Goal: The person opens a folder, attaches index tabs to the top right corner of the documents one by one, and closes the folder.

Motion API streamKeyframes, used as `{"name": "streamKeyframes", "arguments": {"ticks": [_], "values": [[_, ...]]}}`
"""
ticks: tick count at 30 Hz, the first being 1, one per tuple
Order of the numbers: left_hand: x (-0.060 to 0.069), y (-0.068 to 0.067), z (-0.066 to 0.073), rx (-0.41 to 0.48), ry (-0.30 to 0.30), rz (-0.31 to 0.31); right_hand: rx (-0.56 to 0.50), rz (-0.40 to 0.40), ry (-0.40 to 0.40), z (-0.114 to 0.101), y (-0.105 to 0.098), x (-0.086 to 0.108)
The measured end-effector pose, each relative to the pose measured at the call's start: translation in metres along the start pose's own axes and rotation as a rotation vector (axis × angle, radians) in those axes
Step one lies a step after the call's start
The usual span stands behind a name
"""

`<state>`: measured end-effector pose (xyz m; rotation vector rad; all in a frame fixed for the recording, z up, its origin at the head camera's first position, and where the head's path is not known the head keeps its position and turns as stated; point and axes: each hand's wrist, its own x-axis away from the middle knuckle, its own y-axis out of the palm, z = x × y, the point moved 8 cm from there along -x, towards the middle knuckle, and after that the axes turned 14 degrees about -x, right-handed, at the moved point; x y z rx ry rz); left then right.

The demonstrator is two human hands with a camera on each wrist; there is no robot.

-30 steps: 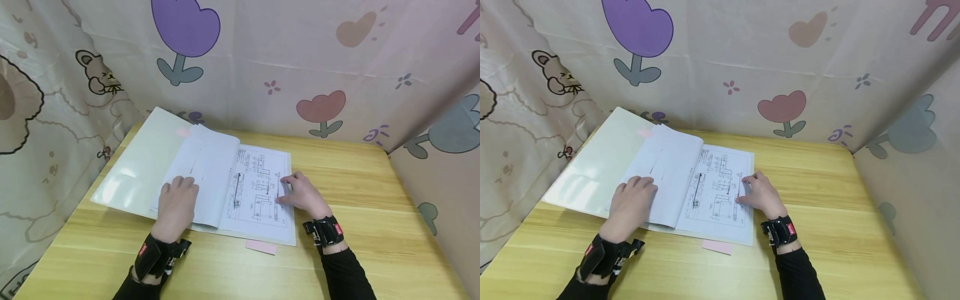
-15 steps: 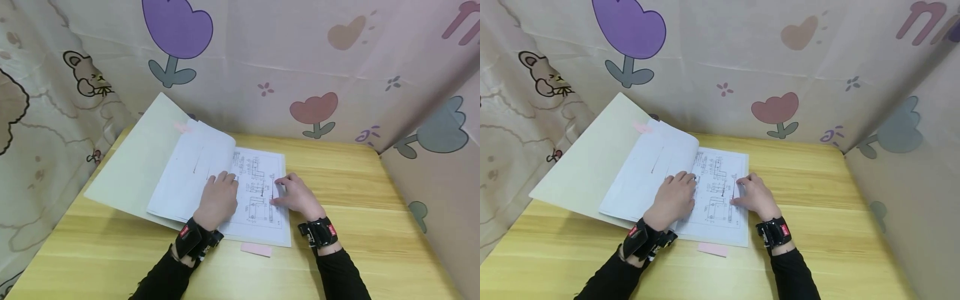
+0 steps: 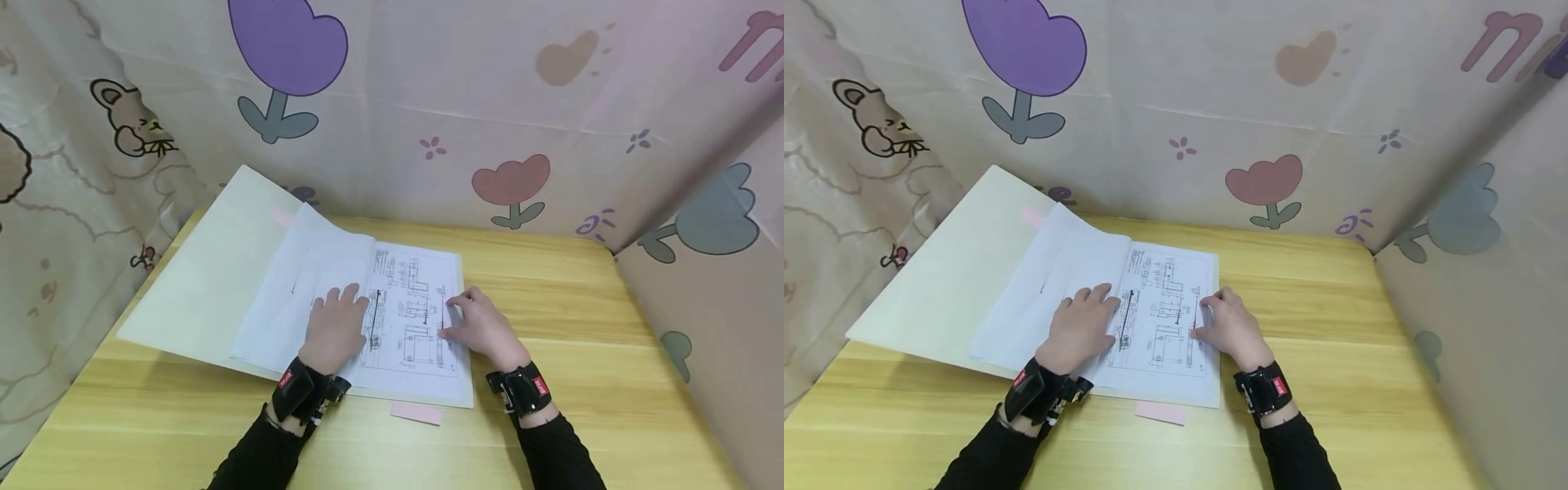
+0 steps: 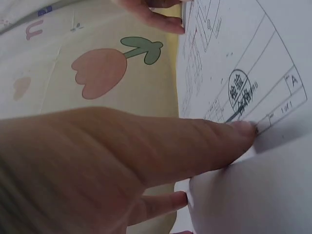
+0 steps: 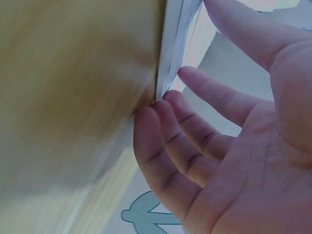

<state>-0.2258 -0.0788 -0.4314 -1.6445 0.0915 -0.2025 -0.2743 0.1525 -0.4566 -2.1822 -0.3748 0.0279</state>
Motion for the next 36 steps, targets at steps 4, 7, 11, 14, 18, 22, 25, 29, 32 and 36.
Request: {"name": "streamKeyframes", "arguments": {"ticks": [4,7,11,14,18,22,25,29,32,36], "values": [[-0.004,0.003,-0.004,0.064,0.010,0.010,0.024,0.033,-0.040,-0.006,-0.001,0.006],[-0.006,0.004,-0.006,0.107,0.011,0.013,0.009,0.045,-0.077,-0.013,-0.002,0.011],[-0.008,0.005,-0.007,0.142,0.008,0.007,-0.058,0.021,-0.135,-0.026,-0.001,0.022],[-0.009,0.007,-0.008,0.146,0.007,0.000,-0.081,-0.055,-0.218,-0.040,0.006,0.033],[-0.010,0.007,-0.010,0.150,0.005,0.003,-0.043,-0.181,-0.360,-0.062,0.021,0.047],[-0.010,0.006,-0.012,0.152,0.005,0.010,-0.008,-0.277,-0.386,-0.078,0.035,0.059],[-0.010,0.005,-0.012,0.146,0.007,0.007,0.019,-0.346,-0.345,-0.085,0.043,0.068],[-0.009,0.004,-0.012,0.145,0.008,-0.003,0.070,-0.420,-0.302,-0.089,0.055,0.077],[-0.008,0.003,-0.012,0.148,0.009,-0.006,0.115,-0.450,-0.298,-0.091,0.063,0.081],[-0.008,0.004,-0.011,0.151,0.007,-0.007,0.145,-0.460,-0.307,-0.092,0.070,0.083]]}}
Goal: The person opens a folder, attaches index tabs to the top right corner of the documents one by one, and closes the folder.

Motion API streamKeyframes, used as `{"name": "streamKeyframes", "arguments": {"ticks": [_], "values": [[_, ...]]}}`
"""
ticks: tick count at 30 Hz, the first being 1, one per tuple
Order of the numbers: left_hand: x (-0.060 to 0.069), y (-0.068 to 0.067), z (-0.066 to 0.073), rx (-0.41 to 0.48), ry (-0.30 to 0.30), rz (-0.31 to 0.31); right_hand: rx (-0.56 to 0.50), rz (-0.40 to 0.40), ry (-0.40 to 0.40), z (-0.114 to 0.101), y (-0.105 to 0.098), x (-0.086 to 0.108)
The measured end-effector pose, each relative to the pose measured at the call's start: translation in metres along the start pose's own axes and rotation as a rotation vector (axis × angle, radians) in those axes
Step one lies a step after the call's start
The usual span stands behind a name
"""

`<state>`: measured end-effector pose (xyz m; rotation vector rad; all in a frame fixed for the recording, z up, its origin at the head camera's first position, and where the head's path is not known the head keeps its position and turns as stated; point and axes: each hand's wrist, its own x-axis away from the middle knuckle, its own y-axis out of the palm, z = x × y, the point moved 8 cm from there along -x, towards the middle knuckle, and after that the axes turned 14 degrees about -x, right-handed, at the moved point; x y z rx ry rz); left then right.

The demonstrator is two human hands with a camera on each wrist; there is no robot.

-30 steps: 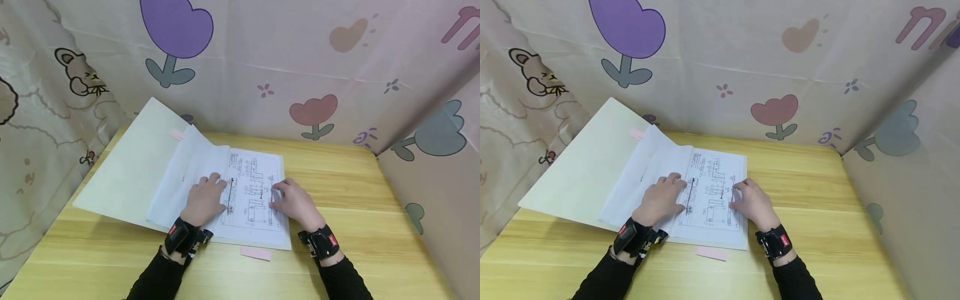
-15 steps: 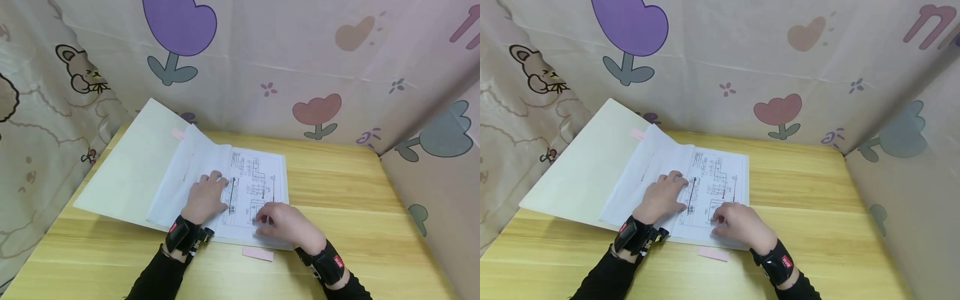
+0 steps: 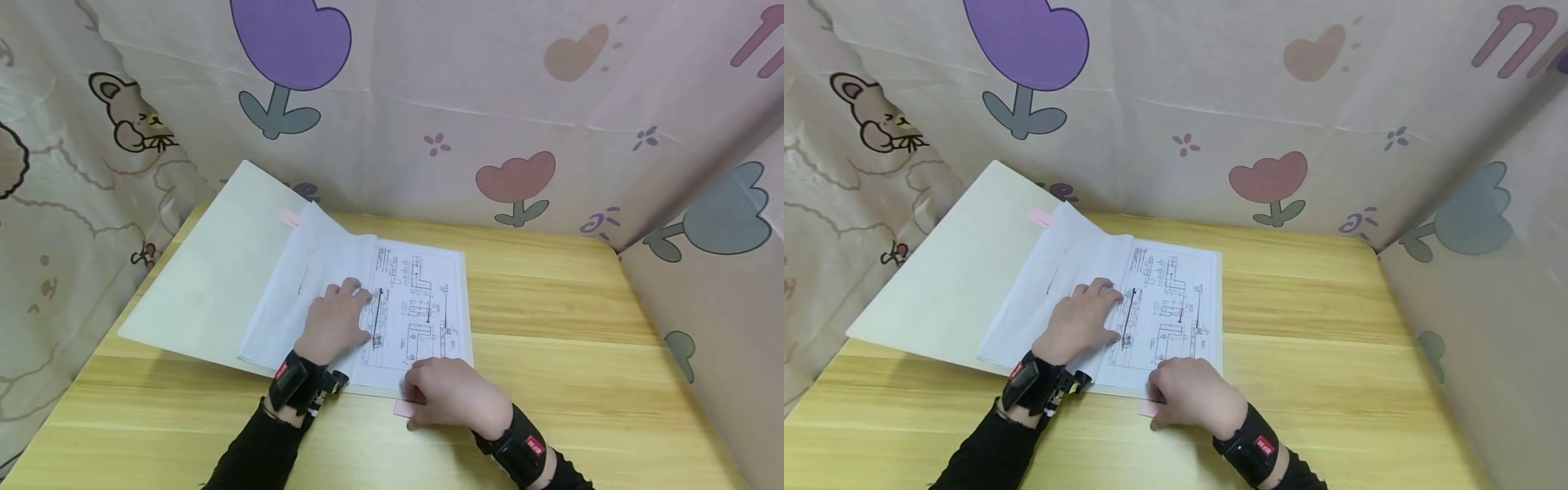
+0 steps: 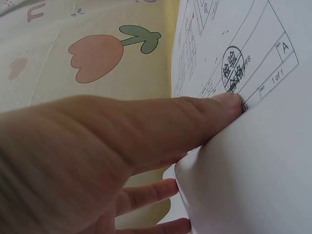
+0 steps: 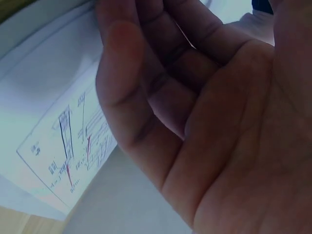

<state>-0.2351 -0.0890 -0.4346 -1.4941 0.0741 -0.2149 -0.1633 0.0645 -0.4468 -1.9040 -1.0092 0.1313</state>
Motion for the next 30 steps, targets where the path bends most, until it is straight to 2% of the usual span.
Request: {"name": "streamKeyframes", "arguments": {"ticks": [10,13,16,20,24,30], "values": [[-0.001,0.001,-0.001,-0.002,-0.003,0.006,0.036,0.018,-0.056,-0.005,0.001,-0.001],[-0.001,0.002,-0.001,-0.001,-0.004,0.003,0.006,0.025,-0.069,-0.004,-0.002,-0.001],[-0.001,0.002,-0.001,-0.002,-0.004,0.000,-0.070,0.044,-0.078,-0.003,-0.007,-0.001],[-0.001,0.002,-0.001,-0.004,-0.003,0.003,-0.158,0.099,-0.119,-0.001,-0.018,0.000],[-0.001,0.001,0.000,-0.015,0.000,0.008,-0.202,0.174,-0.178,0.001,-0.030,0.000],[-0.002,-0.004,0.003,-0.031,0.015,0.040,-0.337,0.315,-0.244,0.011,-0.050,0.000]]}}
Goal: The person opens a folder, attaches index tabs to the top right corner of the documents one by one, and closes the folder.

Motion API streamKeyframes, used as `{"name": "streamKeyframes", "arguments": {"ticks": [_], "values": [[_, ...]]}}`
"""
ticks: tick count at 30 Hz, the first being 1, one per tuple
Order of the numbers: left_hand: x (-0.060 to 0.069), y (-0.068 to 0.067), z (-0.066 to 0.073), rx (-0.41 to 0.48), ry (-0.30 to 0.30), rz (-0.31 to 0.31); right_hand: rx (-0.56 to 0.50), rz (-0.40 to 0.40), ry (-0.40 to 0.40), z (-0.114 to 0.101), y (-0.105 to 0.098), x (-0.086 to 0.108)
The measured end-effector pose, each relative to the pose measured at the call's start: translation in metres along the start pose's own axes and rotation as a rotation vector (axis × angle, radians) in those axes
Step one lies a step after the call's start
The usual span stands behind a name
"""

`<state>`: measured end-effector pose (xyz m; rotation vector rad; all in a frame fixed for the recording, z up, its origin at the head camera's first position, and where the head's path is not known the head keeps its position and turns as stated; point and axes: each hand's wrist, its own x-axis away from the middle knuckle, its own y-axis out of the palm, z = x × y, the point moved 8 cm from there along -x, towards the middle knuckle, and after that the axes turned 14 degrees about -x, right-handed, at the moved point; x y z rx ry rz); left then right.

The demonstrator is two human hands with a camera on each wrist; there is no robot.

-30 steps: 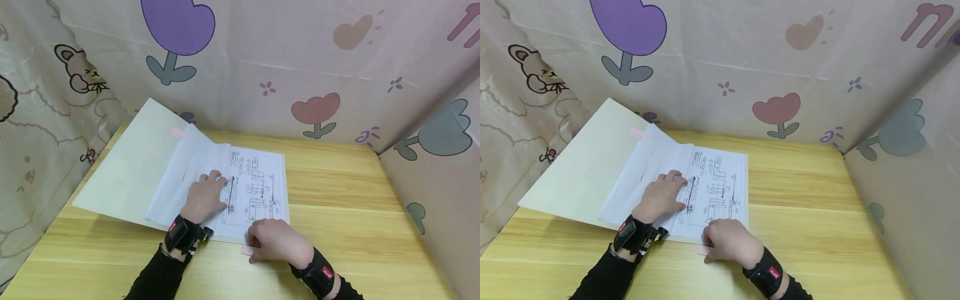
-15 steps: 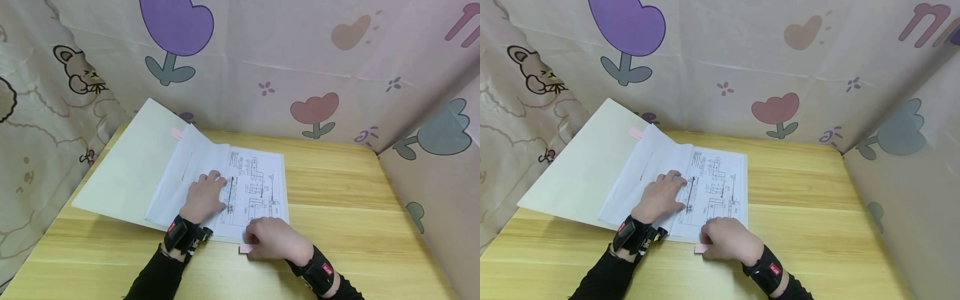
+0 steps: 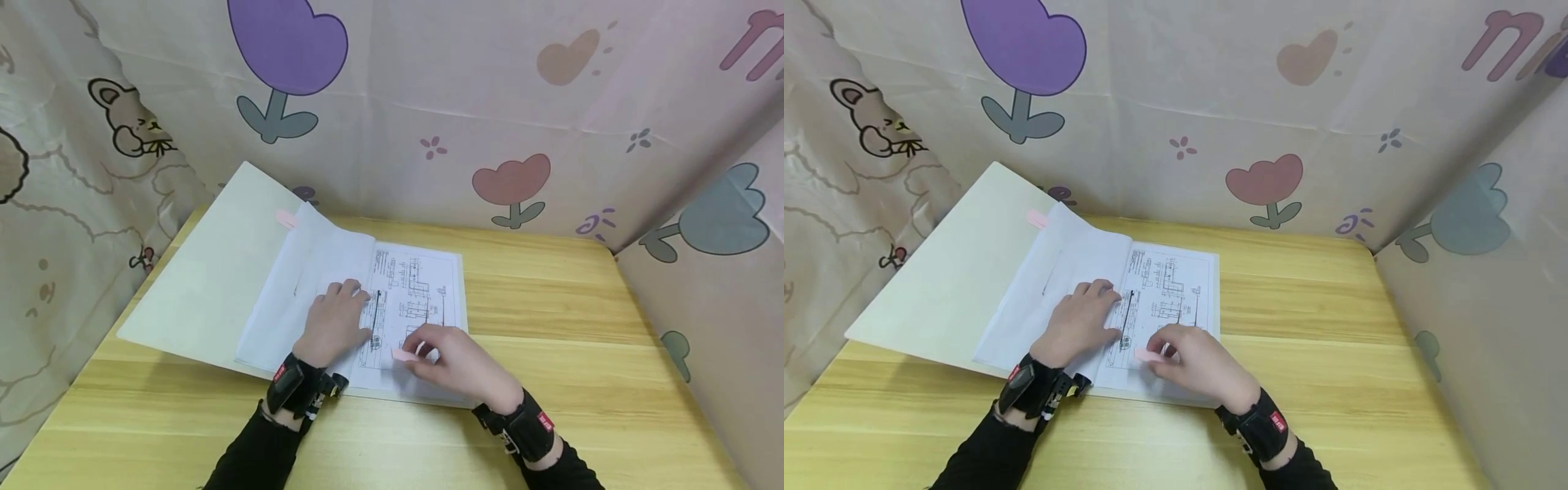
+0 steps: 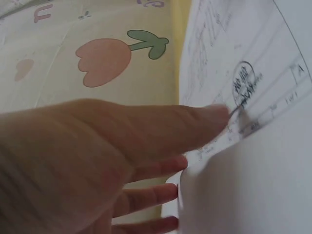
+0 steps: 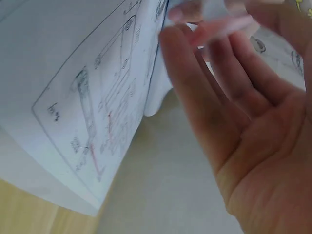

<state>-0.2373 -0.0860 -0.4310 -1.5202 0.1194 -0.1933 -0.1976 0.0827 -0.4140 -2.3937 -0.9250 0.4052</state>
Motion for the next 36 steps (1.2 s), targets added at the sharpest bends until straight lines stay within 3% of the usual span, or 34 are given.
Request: {"name": "streamKeyframes", "arguments": {"ticks": [4,7,11,16,21,29,36], "values": [[-0.001,-0.006,0.002,0.029,0.008,0.057,-0.064,0.137,-0.022,0.006,-0.014,-0.002],[-0.002,-0.012,0.006,0.112,0.029,0.103,-0.102,0.253,-0.001,0.013,-0.024,-0.003],[-0.003,-0.018,0.015,0.346,0.072,0.142,-0.168,0.390,0.024,0.020,-0.032,0.000],[-0.002,-0.026,0.024,0.683,0.125,0.168,-0.205,0.499,-0.046,0.018,-0.037,0.002],[-0.003,-0.028,0.033,0.873,0.173,0.199,-0.257,0.534,-0.094,0.016,-0.035,0.002],[-0.004,-0.025,0.035,0.958,0.173,0.180,-0.375,0.504,-0.112,0.016,-0.027,-0.001],[-0.004,-0.026,0.034,1.034,0.175,0.144,-0.277,0.472,-0.144,0.009,-0.029,0.001]]}}
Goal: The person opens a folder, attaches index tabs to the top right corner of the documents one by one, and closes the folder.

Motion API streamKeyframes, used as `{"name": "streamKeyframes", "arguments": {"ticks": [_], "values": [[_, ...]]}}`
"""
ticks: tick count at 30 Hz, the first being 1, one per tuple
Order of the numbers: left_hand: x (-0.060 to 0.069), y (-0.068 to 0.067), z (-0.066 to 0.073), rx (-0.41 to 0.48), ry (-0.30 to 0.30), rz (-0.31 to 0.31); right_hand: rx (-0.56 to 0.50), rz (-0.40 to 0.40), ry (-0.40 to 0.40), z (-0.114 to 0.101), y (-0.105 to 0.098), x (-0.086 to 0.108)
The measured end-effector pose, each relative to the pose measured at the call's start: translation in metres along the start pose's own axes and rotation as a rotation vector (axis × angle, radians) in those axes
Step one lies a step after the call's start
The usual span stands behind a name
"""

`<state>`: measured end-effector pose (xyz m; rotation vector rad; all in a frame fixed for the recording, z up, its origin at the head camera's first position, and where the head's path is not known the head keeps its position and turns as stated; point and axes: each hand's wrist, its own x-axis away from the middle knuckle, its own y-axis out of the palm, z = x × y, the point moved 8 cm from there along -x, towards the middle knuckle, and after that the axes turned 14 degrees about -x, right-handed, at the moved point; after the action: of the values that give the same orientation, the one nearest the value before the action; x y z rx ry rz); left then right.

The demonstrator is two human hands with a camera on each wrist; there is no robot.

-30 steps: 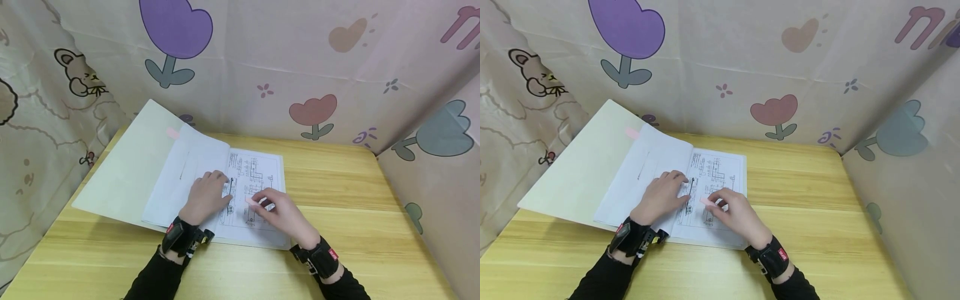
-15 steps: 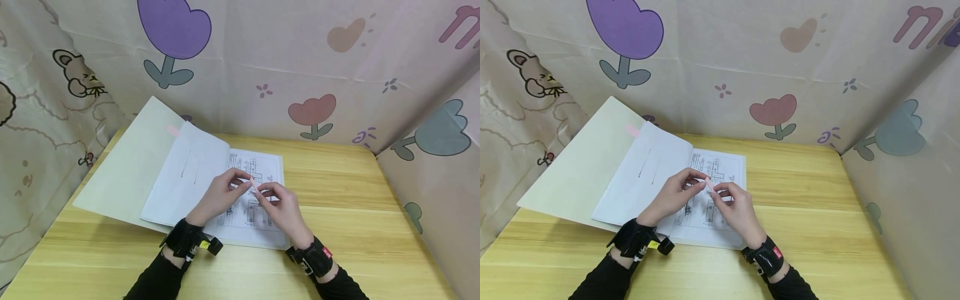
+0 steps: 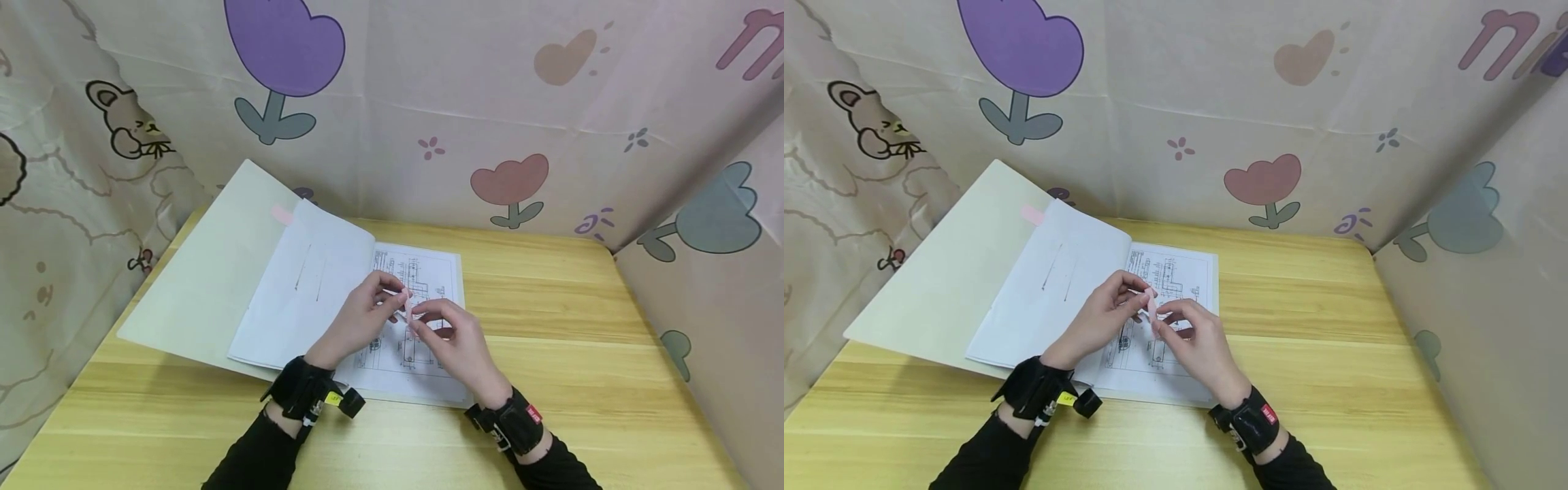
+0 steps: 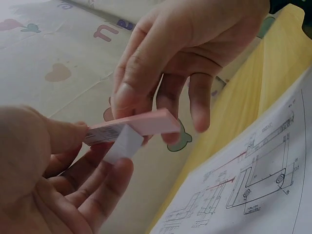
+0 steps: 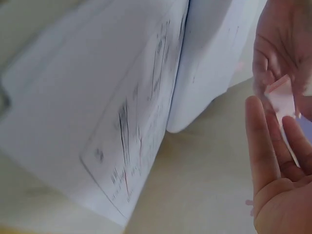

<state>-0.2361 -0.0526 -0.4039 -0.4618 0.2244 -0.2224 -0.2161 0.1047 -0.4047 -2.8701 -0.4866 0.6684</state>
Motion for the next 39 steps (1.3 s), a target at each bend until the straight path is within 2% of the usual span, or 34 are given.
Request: {"name": "streamKeyframes", "arguments": {"ticks": [4,9,13,18,30,35,39], "values": [[-0.001,-0.001,-0.001,0.045,0.006,-0.009,0.055,-0.066,-0.112,-0.010,0.001,0.000],[0.000,-0.002,0.001,0.037,0.019,-0.019,0.086,-0.178,-0.248,-0.019,0.008,0.001],[0.000,0.000,0.000,0.020,0.007,-0.040,0.163,-0.200,-0.304,-0.022,0.012,0.002],[0.000,0.001,0.000,0.014,0.000,-0.052,0.239,-0.188,-0.343,-0.024,0.013,0.002],[0.001,0.000,-0.002,0.010,-0.025,-0.055,0.306,-0.190,-0.388,-0.026,0.012,0.003],[0.001,0.001,-0.002,0.010,-0.028,-0.076,0.301,-0.163,-0.432,-0.031,0.009,0.004],[0.001,0.001,-0.003,0.003,-0.034,-0.085,0.280,-0.134,-0.420,-0.031,0.005,0.003]]}}
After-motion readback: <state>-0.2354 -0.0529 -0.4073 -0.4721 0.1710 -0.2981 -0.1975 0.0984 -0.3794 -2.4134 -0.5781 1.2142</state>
